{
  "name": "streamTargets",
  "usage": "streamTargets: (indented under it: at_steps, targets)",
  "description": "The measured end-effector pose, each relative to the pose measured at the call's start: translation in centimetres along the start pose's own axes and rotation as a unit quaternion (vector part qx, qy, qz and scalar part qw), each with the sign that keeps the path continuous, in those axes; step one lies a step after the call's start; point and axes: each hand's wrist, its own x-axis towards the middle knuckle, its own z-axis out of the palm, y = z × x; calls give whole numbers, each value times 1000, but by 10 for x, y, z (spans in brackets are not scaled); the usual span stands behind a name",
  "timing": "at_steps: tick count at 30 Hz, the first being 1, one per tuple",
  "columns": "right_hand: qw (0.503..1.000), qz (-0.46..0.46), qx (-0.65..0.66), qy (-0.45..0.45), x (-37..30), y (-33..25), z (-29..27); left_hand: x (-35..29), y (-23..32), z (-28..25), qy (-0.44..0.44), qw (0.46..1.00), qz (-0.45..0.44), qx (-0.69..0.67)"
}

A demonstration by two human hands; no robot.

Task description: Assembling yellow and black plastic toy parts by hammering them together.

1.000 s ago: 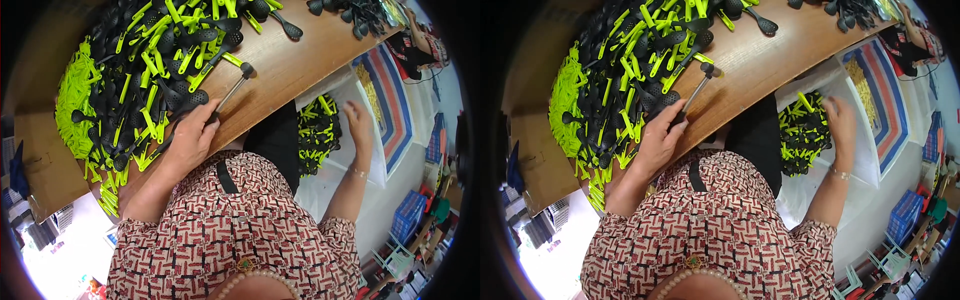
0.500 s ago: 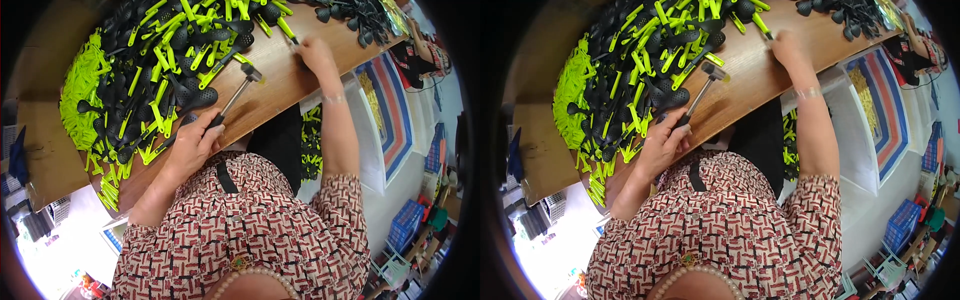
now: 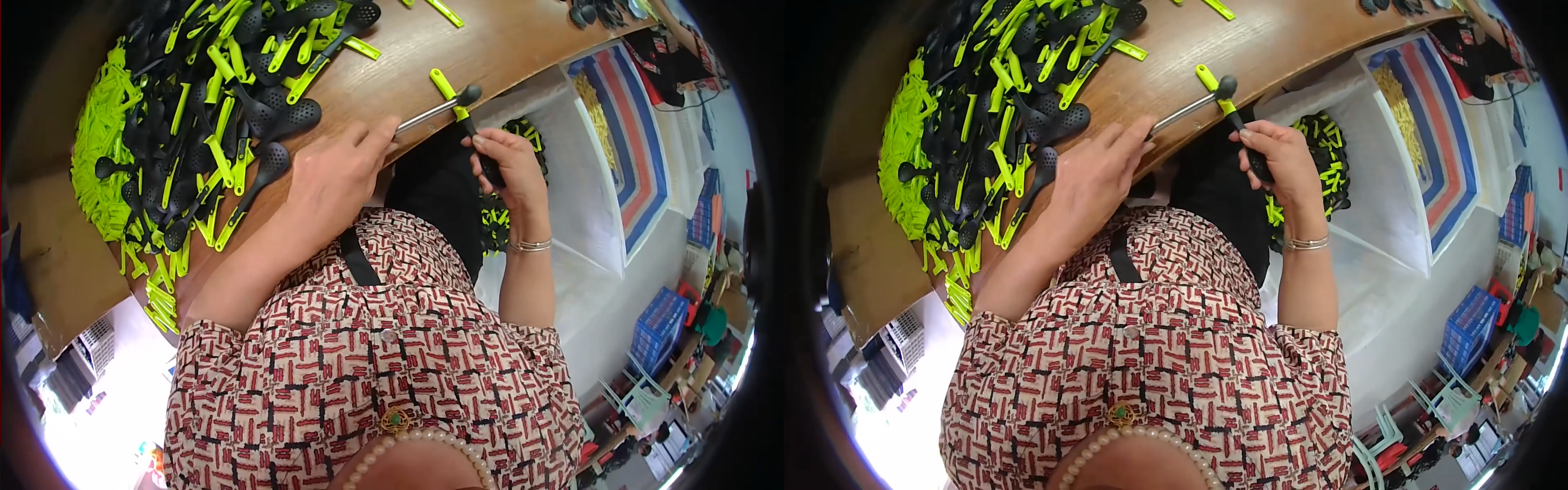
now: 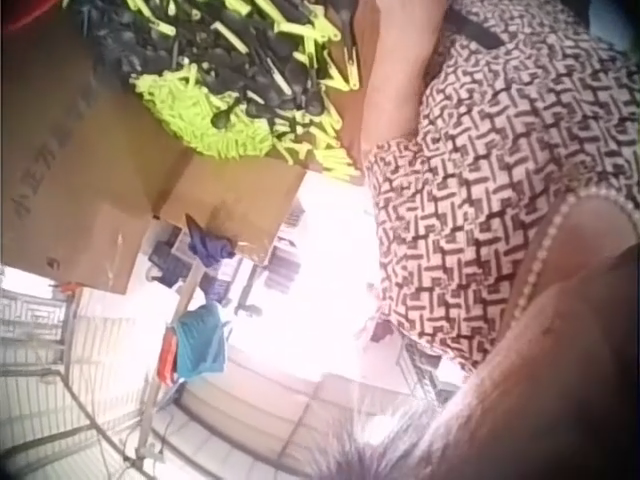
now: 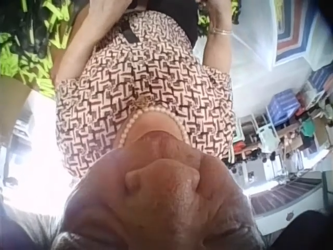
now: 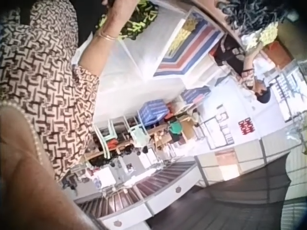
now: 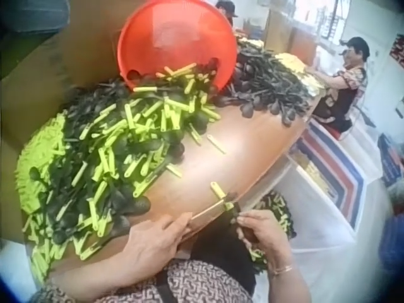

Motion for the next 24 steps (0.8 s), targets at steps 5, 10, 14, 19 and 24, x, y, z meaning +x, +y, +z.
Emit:
streamTargets:
  at_steps: [5,10,14,19,24]
  targets:
    - [1000,-2,-11,0,2,2,-4,2,-3,-3,63,998,25,4]
    - [999,4,-32,-10,5,-1,-3,9,-13,1,20,997,-9,70]
    - [995,-3,-100,-5,-11,-12,-21,6,-20,-1,-10,998,-38,57]
    - [841,-202,-450,223,-1,-17,-97,-3,-14,-22,13,988,-109,-105]
    - [792,-357,-452,201,89,-94,-12,-23,-13,-13,-1,978,-132,-163]
